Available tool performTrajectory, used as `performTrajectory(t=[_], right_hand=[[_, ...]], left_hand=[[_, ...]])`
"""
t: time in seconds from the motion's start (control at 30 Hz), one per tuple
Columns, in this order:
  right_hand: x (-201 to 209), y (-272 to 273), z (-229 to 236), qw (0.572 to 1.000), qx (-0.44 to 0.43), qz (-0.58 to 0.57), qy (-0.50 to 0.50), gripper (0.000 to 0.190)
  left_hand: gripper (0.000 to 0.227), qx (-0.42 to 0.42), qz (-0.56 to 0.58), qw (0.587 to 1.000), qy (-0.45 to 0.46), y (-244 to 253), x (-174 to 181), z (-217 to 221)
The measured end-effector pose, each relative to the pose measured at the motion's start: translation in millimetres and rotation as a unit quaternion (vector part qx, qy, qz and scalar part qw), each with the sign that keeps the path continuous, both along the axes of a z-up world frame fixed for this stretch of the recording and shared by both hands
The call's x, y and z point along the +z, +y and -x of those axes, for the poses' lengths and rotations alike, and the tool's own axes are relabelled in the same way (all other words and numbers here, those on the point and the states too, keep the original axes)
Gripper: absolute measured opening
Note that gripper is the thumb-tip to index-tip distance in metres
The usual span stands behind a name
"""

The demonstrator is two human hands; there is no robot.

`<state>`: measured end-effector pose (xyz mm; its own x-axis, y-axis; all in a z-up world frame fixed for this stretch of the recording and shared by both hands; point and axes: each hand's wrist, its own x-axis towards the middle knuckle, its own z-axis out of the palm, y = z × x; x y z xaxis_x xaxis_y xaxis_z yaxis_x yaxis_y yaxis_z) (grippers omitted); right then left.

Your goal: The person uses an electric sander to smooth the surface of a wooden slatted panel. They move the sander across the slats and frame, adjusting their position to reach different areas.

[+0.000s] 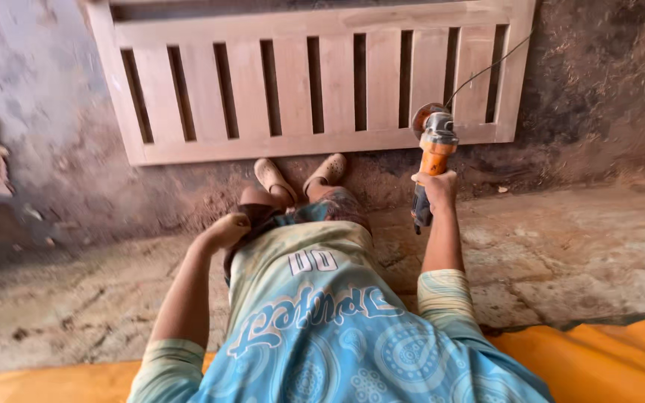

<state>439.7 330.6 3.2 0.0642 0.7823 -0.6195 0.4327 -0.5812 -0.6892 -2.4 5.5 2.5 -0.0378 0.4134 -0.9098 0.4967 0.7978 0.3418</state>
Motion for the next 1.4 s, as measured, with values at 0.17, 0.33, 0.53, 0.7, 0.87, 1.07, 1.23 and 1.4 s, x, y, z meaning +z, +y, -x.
performTrajectory(t=[0.17,0.33,0.53,0.7,0.87,1.07,1.23,1.4], right_hand=[[-8.1,-7.4,1.1,0.998,0.043,-0.011,-0.038,0.032],[-16.1,6.8,2.0,0.997,0.068,0.004,-0.046,0.035],[-32.8,40.6,22.9,0.980,0.047,-0.011,-0.192,0.040],[-82.9,72.4,54.0,0.979,0.018,-0.034,-0.199,0.035],[-179.1,91.1,104.6,0.999,-0.031,-0.038,-0.002,0.039],[-327.3,100.9,185.7,0.986,-0.044,-0.050,0.151,0.031],[-434.9,142.4,232.3,0.970,-0.082,-0.075,0.217,0.030],[-521.2,170.4,246.8,0.949,-0.110,-0.095,0.281,0.027]], left_hand=[[0.019,-0.030,0.026,0.998,-0.044,25.6,12.3,3.7],[0.028,-0.056,-0.020,0.997,-0.045,61.5,17.1,-12.7],[0.035,0.050,-0.048,0.997,-0.030,110.9,13.4,-11.7],[0.032,0.183,-0.116,0.974,-0.070,177.8,-48.4,-17.9],[0.039,0.136,-0.149,0.971,-0.131,274.9,-192.3,-54.1],[0.056,0.311,-0.193,0.824,-0.433,342.5,-390.7,-150.5],[0.049,0.356,-0.291,0.800,-0.385,381.0,-520.8,-150.0],[0.045,0.300,-0.379,0.833,-0.268,419.5,-585.7,-114.1]])
